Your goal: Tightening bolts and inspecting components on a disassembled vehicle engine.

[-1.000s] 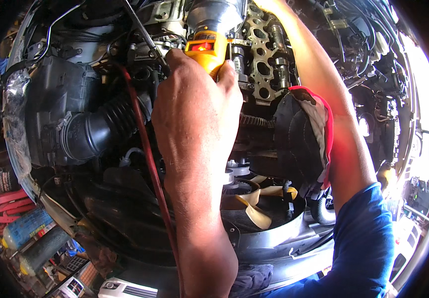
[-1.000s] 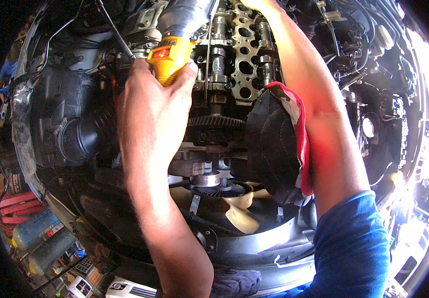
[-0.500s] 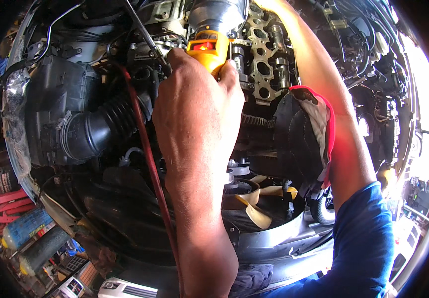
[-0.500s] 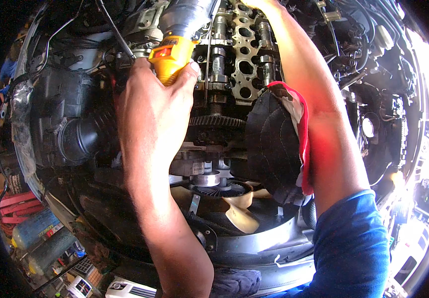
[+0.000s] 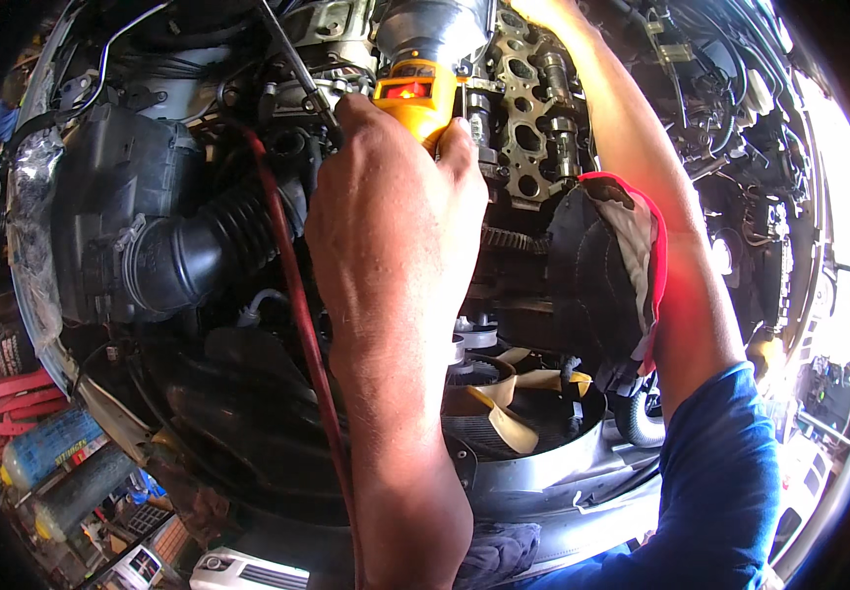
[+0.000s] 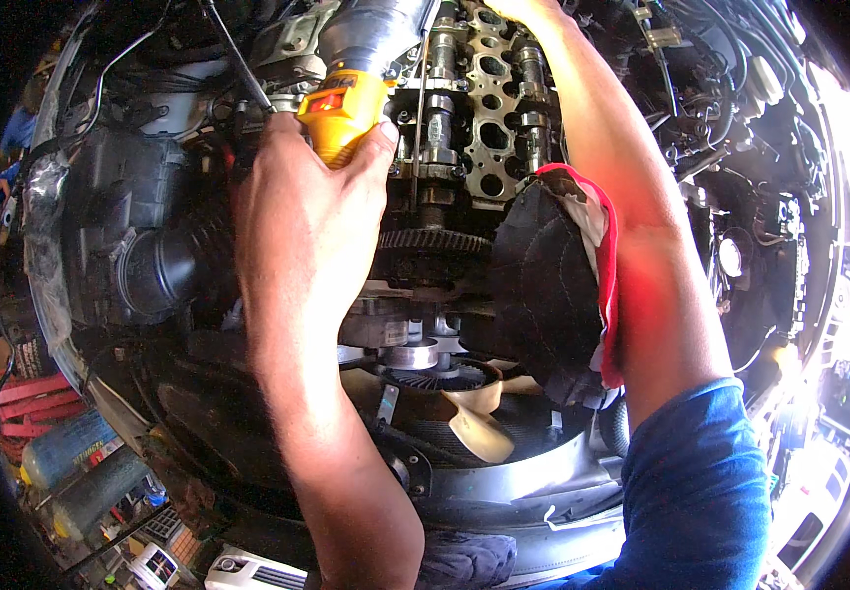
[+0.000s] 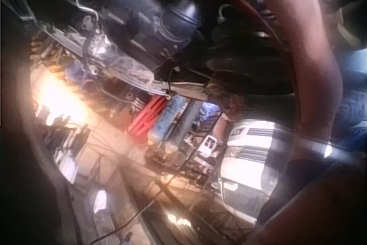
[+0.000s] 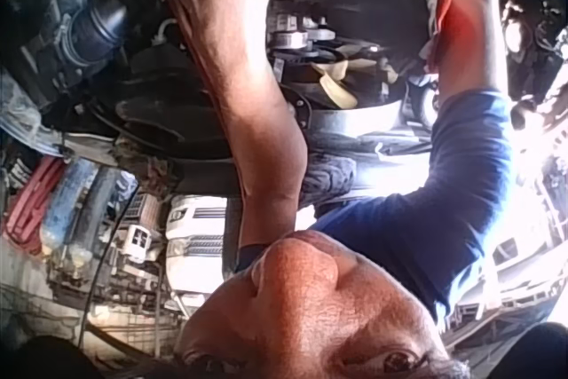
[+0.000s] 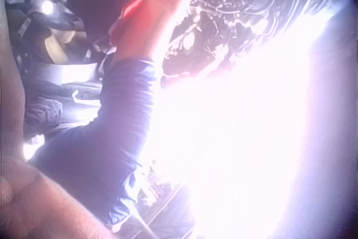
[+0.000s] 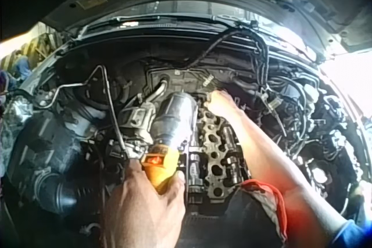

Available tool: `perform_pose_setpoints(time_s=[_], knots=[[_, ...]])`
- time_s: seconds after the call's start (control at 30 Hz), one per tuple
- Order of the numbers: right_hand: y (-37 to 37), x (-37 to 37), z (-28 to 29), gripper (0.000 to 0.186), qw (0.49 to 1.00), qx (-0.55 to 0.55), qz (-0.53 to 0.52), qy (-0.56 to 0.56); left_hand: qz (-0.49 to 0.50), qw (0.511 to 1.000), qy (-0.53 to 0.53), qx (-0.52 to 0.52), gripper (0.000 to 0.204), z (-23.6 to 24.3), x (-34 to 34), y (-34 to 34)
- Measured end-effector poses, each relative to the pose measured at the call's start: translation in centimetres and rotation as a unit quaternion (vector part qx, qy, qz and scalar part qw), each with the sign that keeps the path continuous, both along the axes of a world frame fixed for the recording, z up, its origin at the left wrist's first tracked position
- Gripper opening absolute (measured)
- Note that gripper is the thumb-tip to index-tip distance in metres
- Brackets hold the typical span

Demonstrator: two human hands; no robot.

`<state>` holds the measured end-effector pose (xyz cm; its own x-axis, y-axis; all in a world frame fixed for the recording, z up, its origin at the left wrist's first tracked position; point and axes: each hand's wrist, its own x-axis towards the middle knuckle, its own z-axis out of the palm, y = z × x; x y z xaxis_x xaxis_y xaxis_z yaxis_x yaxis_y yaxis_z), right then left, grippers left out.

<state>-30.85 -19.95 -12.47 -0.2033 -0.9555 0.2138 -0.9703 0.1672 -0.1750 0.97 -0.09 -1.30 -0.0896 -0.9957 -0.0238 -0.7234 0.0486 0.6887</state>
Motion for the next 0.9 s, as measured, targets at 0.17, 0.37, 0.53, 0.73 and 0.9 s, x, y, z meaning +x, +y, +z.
perform_pose_setpoints(time_s=[0.17,0.37,0.53,0.73,0.9], knots=[[0.0,0.2,-0.7,0.034,0.995,-0.045,-0.035,-0.085,0.001,1.000,0.000,0.007,0.054,0.0,-0.1,0.1],[-0.4,-0.2,-1.2,0.032,0.997,-0.036,-0.027,-0.056,0.001,1.000,0.007,0.019,0.055,0.0,-0.2,0.0],[-0.7,-0.8,-1.3,0.033,0.998,-0.027,0.010,-0.060,-0.003,1.000,0.000,0.011,0.056,0.0,-0.1,0.0],[-0.4,0.0,-1.0,0.033,0.997,-0.027,-0.025,-0.069,-0.004,1.000,0.007,0.014,0.055,0.0,0.0,-0.1],[-0.2,0.4,0.0,0.036,0.993,-0.001,-0.075,-0.093,-0.007,1.000,0.013,0.013,0.054,0.1,-0.1,0.1]])
